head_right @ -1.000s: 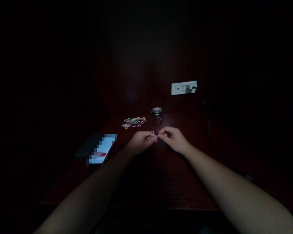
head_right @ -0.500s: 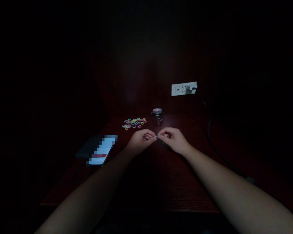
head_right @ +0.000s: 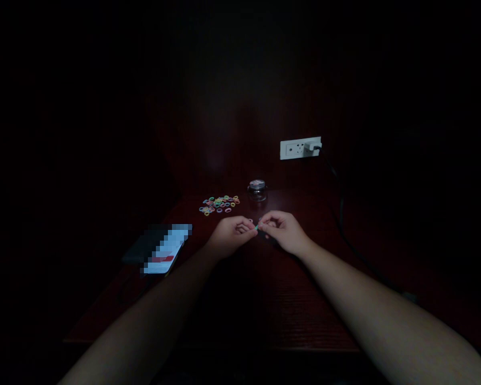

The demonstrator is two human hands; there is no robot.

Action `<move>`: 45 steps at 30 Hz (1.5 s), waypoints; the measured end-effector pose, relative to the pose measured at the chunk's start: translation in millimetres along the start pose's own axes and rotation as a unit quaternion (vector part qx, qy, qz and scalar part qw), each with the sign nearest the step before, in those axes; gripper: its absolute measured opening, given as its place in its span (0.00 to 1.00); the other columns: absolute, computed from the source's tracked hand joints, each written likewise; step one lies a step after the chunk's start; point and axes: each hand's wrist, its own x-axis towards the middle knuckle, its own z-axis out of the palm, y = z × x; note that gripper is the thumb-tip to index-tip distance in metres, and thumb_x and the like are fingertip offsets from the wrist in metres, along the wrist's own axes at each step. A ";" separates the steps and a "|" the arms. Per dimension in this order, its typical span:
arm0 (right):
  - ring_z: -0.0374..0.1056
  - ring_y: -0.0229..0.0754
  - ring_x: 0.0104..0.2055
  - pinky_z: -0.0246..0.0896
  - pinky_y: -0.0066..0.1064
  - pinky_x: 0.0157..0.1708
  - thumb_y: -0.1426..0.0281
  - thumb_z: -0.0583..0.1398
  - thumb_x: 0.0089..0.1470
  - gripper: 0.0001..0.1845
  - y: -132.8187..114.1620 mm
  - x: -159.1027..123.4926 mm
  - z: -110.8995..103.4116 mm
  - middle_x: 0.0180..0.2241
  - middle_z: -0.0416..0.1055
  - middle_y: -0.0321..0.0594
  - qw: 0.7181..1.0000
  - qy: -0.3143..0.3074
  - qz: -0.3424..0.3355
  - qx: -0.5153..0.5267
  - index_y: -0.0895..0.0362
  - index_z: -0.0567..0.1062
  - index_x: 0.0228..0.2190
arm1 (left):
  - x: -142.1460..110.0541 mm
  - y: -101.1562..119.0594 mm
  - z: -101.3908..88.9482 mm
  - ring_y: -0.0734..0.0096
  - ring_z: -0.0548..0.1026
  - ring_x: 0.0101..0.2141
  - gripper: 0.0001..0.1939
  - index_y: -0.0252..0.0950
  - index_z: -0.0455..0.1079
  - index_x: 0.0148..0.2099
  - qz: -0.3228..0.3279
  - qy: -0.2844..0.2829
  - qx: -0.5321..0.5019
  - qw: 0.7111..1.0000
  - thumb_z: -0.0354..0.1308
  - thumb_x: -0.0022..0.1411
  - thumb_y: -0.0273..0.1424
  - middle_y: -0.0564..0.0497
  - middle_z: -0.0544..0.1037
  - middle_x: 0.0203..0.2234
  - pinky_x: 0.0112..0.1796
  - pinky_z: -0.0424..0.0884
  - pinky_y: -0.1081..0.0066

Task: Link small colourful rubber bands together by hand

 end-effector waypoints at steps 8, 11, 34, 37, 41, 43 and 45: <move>0.60 0.32 0.20 0.53 0.25 0.21 0.62 0.65 0.42 0.14 2.2 1.3 -2.0 0.19 0.67 0.34 0.999 0.037 0.016 0.031 0.60 0.73 0.26 | -0.6 5.0 -0.6 0.80 0.68 0.23 0.10 0.30 0.70 0.33 -0.021 -0.021 -0.016 0.999 0.62 0.50 0.32 0.52 0.73 0.23 0.26 0.64 0.78; 0.61 0.31 0.20 0.54 0.25 0.21 0.62 0.65 0.43 0.14 3.0 1.1 -2.1 0.20 0.68 0.34 0.999 0.020 0.023 0.033 0.60 0.73 0.27 | -0.7 3.9 -0.5 0.79 0.68 0.24 0.10 0.30 0.70 0.33 -0.021 -0.023 -0.006 0.999 0.62 0.51 0.32 0.51 0.73 0.23 0.26 0.65 0.78; 0.60 0.32 0.19 0.53 0.24 0.20 0.59 0.64 0.43 0.17 2.8 -0.3 -2.1 0.18 0.65 0.32 0.996 -0.074 0.024 -0.034 0.61 0.71 0.29 | 0.5 -3.5 0.5 0.78 0.71 0.25 0.10 0.30 0.70 0.35 0.007 0.015 0.032 0.999 0.59 0.53 0.32 0.49 0.75 0.25 0.27 0.66 0.78; 0.57 0.30 0.19 0.51 0.23 0.19 0.61 0.65 0.42 0.18 2.4 -0.8 -0.2 0.21 0.65 0.33 0.997 -0.068 0.002 -0.039 0.60 0.71 0.33 | 0.4 -3.3 0.6 0.78 0.71 0.25 0.10 0.30 0.70 0.35 0.003 0.014 0.027 1.000 0.59 0.53 0.33 0.49 0.76 0.26 0.27 0.67 0.78; 0.53 0.30 0.19 0.48 0.24 0.19 0.62 0.64 0.44 0.16 1.7 -1.6 0.4 0.20 0.62 0.31 0.996 -0.063 -0.022 -0.064 0.60 0.72 0.34 | -0.1 -3.7 0.9 0.77 0.72 0.26 0.10 0.30 0.71 0.35 0.003 0.011 0.032 0.999 0.60 0.53 0.33 0.48 0.76 0.26 0.28 0.68 0.77; 0.52 0.30 0.19 0.48 0.24 0.19 0.62 0.62 0.46 0.14 1.2 -1.9 -0.6 0.18 0.60 0.31 0.994 -0.061 -0.026 -0.087 0.60 0.73 0.31 | -0.4 -3.4 1.2 0.77 0.72 0.25 0.10 0.30 0.71 0.34 -0.002 0.008 0.034 0.999 0.60 0.52 0.33 0.48 0.76 0.26 0.28 0.68 0.77; 0.52 0.31 0.19 0.47 0.25 0.19 0.61 0.62 0.47 0.14 0.8 -2.0 -1.8 0.17 0.59 0.31 0.992 -0.060 -0.029 -0.105 0.60 0.73 0.30 | -0.7 -2.4 1.3 0.76 0.72 0.25 0.10 0.30 0.71 0.34 -0.009 0.004 0.036 0.999 0.60 0.52 0.33 0.48 0.76 0.25 0.28 0.68 0.76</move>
